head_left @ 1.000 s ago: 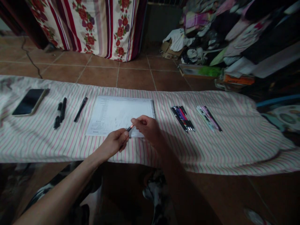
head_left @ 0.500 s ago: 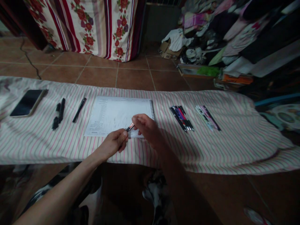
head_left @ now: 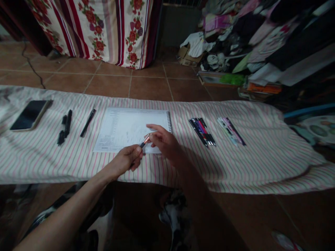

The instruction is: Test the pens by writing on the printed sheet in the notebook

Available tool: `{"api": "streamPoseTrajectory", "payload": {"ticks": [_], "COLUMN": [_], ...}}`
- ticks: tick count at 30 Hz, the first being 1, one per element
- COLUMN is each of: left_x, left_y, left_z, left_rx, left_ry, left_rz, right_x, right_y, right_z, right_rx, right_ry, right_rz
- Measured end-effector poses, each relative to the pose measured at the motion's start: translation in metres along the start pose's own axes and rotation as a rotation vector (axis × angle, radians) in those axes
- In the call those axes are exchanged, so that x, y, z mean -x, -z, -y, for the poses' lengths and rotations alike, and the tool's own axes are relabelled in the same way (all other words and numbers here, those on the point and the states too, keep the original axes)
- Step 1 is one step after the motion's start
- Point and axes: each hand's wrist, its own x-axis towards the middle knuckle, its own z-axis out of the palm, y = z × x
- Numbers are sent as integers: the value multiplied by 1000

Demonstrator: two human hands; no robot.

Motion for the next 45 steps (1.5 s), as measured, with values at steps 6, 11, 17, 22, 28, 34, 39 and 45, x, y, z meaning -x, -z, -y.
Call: {"api": "streamPoseTrajectory", "payload": {"ticks": [6,11,17,22,28,34,39,45], "left_x": [-3,-3,-1,-1,-2,-3,-2,-3], "left_y": [0,1,1,-1,0,2,0,2], "left_z": [7,7,0,1,2,3,0,4], "left_rx": [-96,-126,-165,-193,-184,-78,-17,50], "left_ry": [-50,-40,-6,-17,-3,20,25,29], "left_rz": [-23,-39,-84,-83,-78,-25,-20,-6], "right_x": [-1,-1,-1,-1,-1,-1,-1,-4], "right_y": [0,2,3,1,2,4,5,7], "right_z": [-4,-4,-4,-8,-8,0,-1,-5], "right_rx": [209,185,76,92,215,179,223,176], "right_ry": [-86,-75,36,-57,-28,-52,-44,-41], "right_rz": [-202,-185,-54,-83,-142,-189,-202,-263]}}
